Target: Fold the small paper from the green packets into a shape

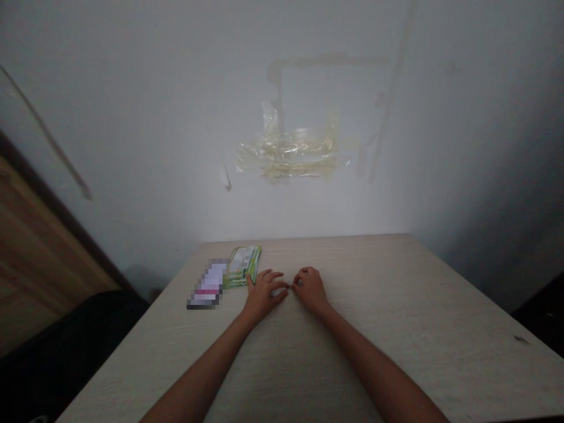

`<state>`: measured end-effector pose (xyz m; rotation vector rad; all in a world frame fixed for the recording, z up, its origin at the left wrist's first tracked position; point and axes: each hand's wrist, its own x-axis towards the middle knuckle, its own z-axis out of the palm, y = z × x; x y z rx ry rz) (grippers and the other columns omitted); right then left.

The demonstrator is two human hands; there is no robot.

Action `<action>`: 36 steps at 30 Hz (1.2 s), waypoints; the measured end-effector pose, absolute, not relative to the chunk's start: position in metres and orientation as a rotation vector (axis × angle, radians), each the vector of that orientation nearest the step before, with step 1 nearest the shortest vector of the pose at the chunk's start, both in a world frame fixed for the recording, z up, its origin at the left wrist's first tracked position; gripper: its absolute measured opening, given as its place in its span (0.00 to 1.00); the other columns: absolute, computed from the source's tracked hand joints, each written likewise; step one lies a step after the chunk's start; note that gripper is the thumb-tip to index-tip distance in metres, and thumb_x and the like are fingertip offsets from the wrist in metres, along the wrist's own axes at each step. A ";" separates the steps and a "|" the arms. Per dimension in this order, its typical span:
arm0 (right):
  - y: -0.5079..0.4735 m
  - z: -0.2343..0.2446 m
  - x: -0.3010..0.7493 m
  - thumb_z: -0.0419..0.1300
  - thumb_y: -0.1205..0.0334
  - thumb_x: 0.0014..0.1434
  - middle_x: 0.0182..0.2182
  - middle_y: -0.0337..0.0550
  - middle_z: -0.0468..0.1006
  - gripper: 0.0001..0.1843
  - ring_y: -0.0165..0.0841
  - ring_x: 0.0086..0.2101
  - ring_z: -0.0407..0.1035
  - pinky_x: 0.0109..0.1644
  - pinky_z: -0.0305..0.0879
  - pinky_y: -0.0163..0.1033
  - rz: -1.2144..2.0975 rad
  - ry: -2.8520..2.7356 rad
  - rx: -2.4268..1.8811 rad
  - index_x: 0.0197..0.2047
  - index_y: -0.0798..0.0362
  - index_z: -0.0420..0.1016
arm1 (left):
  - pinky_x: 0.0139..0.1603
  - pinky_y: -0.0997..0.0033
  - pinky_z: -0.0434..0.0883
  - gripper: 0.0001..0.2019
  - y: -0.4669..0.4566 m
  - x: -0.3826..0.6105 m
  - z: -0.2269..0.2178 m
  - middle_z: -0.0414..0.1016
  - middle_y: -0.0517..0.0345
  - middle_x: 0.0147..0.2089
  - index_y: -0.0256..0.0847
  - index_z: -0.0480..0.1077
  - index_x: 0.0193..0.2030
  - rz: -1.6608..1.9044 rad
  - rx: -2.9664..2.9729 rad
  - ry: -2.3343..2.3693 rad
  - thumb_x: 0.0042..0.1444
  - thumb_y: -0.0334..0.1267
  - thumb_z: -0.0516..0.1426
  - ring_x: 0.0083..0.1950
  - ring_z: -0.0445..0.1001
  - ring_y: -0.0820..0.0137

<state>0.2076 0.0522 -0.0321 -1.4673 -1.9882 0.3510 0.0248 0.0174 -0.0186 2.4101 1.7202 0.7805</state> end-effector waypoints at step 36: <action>0.045 -0.028 0.235 0.60 0.64 0.60 0.46 0.46 0.72 0.11 0.36 0.48 0.66 0.54 0.63 0.43 0.266 -2.177 -1.129 0.44 0.46 0.81 | 0.64 0.26 0.29 0.07 0.012 0.028 -0.009 0.72 0.62 0.58 0.56 0.76 0.40 0.745 2.385 1.855 0.55 0.45 0.59 0.66 0.57 0.54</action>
